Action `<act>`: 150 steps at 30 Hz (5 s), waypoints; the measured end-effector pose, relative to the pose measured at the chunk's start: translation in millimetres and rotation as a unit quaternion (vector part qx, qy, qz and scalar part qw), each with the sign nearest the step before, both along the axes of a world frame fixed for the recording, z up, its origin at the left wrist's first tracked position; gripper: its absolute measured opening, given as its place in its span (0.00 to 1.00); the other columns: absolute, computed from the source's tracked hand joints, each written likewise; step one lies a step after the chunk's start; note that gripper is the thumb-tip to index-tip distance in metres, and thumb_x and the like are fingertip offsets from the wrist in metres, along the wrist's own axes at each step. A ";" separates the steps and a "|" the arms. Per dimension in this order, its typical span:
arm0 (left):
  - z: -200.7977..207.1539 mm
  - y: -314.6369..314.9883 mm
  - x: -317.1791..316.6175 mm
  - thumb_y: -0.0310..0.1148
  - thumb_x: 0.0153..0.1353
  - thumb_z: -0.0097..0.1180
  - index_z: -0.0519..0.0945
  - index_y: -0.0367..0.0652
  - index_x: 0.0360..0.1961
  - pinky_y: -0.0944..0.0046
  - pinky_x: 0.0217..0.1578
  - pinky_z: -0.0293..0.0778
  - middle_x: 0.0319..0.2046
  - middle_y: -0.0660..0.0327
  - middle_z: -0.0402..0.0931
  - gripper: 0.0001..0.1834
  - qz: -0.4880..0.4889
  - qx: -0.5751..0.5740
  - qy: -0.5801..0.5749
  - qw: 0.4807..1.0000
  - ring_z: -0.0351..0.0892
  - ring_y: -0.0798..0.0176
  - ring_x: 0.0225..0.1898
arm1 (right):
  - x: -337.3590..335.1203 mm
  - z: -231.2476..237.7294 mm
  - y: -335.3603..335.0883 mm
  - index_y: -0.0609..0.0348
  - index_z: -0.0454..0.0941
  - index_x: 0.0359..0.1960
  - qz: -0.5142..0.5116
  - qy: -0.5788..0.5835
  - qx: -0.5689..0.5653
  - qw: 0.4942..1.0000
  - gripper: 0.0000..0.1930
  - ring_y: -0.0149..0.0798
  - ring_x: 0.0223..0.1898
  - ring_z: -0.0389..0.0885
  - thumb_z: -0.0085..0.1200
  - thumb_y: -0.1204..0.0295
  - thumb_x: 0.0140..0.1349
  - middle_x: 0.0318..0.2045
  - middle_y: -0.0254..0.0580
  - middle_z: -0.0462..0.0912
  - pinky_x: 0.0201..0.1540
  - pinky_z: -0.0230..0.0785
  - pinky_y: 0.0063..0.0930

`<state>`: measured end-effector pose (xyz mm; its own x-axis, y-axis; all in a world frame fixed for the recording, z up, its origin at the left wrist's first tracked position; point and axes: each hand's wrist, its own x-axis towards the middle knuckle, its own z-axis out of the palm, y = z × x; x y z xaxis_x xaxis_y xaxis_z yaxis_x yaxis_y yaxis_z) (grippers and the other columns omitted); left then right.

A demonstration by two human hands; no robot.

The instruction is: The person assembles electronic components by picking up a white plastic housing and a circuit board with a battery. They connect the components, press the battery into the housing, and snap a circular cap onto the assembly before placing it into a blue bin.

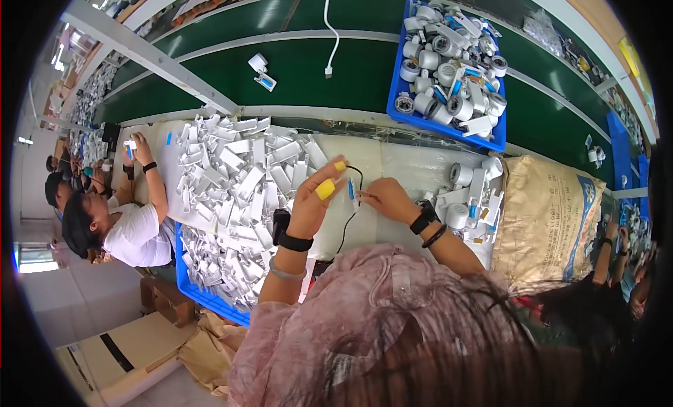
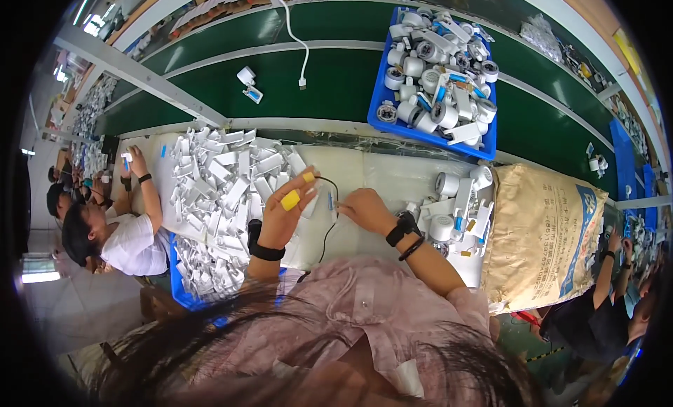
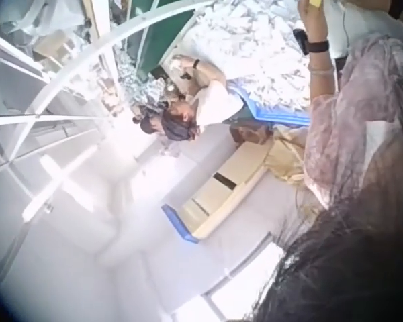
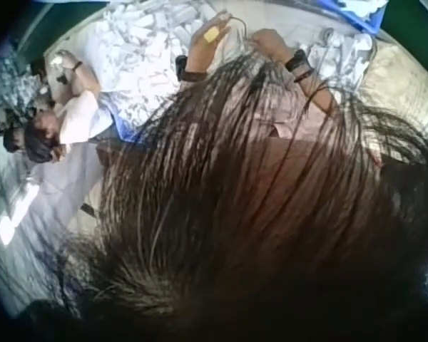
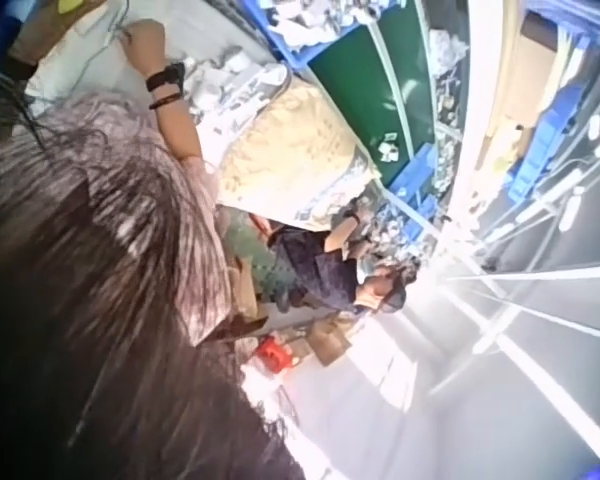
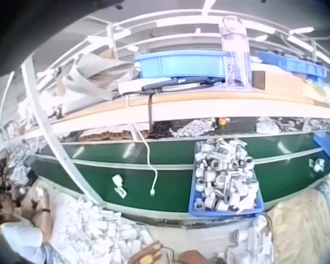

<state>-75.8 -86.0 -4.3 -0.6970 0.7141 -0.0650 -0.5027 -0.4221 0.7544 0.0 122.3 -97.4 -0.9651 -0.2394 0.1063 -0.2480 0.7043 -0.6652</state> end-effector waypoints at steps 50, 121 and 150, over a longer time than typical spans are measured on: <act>-8.8 50.8 45.1 0.29 0.52 0.58 0.71 0.37 0.47 0.54 0.28 0.70 0.25 0.52 0.73 0.20 -0.040 -0.383 0.453 0.804 0.74 0.53 0.23 | 80.0 97.3 37.8 0.61 0.79 0.41 -0.105 -0.279 -0.354 0.886 0.08 0.25 0.27 0.74 0.57 0.73 0.62 0.25 0.32 0.79 0.31 0.66 0.21; 11.3 70.6 71.9 0.24 0.62 0.45 0.70 0.36 0.46 0.60 0.38 0.72 0.35 0.48 0.75 0.11 -0.093 -0.250 0.198 0.943 0.78 0.48 0.37 | 82.2 100.5 7.5 0.54 0.81 0.34 -0.272 0.212 -0.098 0.933 0.12 0.48 0.41 0.72 0.64 0.81 0.47 0.32 0.40 0.75 0.43 0.67 0.37; -76.2 78.6 -114.2 0.63 0.67 0.34 0.76 0.37 0.36 0.62 0.17 0.74 0.25 0.58 0.77 0.35 -0.148 -0.278 -0.008 0.949 0.75 0.64 0.19 | 82.1 45.6 36.7 0.60 0.77 0.40 -0.291 0.036 -0.100 0.951 0.09 0.53 0.43 0.76 0.57 0.78 0.57 0.40 0.50 0.76 0.44 0.70 0.38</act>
